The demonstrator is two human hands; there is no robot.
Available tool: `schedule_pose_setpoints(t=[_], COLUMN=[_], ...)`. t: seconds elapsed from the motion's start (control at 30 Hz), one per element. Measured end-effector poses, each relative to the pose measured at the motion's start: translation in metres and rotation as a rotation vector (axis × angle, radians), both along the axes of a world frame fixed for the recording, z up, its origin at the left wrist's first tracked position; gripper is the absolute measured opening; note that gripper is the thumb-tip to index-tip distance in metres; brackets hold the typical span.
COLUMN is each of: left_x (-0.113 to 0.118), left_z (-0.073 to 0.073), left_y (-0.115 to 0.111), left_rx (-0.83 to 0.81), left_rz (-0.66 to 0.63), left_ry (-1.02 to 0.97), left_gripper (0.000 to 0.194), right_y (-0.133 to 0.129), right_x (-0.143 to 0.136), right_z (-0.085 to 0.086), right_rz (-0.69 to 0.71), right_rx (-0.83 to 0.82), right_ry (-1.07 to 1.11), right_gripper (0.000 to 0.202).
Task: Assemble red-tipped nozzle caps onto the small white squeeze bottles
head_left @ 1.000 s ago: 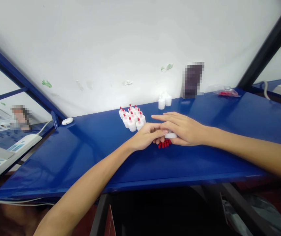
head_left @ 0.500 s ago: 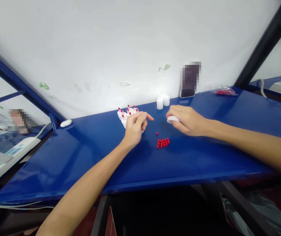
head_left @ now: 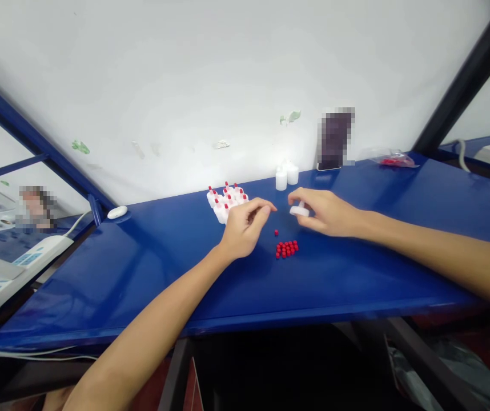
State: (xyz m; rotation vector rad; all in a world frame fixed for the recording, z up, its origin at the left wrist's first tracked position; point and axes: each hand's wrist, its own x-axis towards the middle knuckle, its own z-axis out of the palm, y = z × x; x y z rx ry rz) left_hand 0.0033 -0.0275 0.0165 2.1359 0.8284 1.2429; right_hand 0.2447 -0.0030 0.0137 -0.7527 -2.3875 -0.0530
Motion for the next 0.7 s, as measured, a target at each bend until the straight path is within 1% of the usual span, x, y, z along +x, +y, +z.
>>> schedule_pose_setpoints(t=[0.07, 0.13, 0.2, 0.27, 0.37, 0.43, 0.47, 0.53, 0.57, 0.6, 0.63, 0.7], left_x=[0.001, 0.002, 0.003, 0.005, 0.008, 0.006, 0.005, -0.002, -0.006, -0.011, -0.015, -0.024], left_z=[0.0, 0.001, 0.001, 0.001, 0.0, 0.002, 0.004, 0.009, 0.013, 0.016, 0.02, 0.024], left_y=[-0.001, -0.003, -0.004, -0.005, -0.006, -0.005, -0.003, 0.001, 0.004, 0.007, 0.01, 0.014], left_rx=[0.061, 0.117, 0.136, 0.128, 0.156, 0.233, 0.289, 0.425, 0.495, 0.553, 0.591, 0.611], left_rz=[-0.033, -0.073, -0.119, -0.156, -0.175, -0.121, -0.066, 0.09, 0.174, 0.247, 0.304, 0.361], left_ry=[0.137, 0.274, 0.35, 0.35, 0.301, 0.306, 0.325, 0.375, 0.395, 0.406, 0.406, 0.386], left_gripper=[0.034, 0.046, 0.061, 0.066, 0.062, 0.057, 0.055, 0.044, 0.037, 0.03, 0.026, 0.025], right_y=[-0.004, -0.008, -0.013, -0.016, -0.019, -0.021, -0.021, -0.021, -0.02, -0.02, -0.019, -0.015], right_x=[-0.004, -0.009, -0.015, -0.02, -0.027, -0.029, -0.03, -0.029, -0.028, -0.027, -0.026, -0.023], right_z=[-0.002, -0.003, -0.003, -0.003, -0.005, -0.007, -0.008, -0.01, -0.01, -0.01, -0.01, -0.01], right_rz=[0.015, 0.05, 0.09, 0.112, 0.115, 0.126, 0.129, 0.119, 0.106, 0.093, 0.086, 0.082], right_rx=[-0.037, -0.056, -0.038, 0.003, 0.051, 0.039, 0.015, -0.07, -0.119, -0.163, -0.196, -0.218], right_ry=[0.014, 0.029, 0.033, 0.028, 0.054, 0.112, 0.144, 0.197, 0.211, 0.211, 0.199, 0.146], right_gripper=[0.032, 0.039, 0.04, 0.038, 0.032, 0.036, 0.042, 0.057, 0.061, 0.06, 0.054, 0.035])
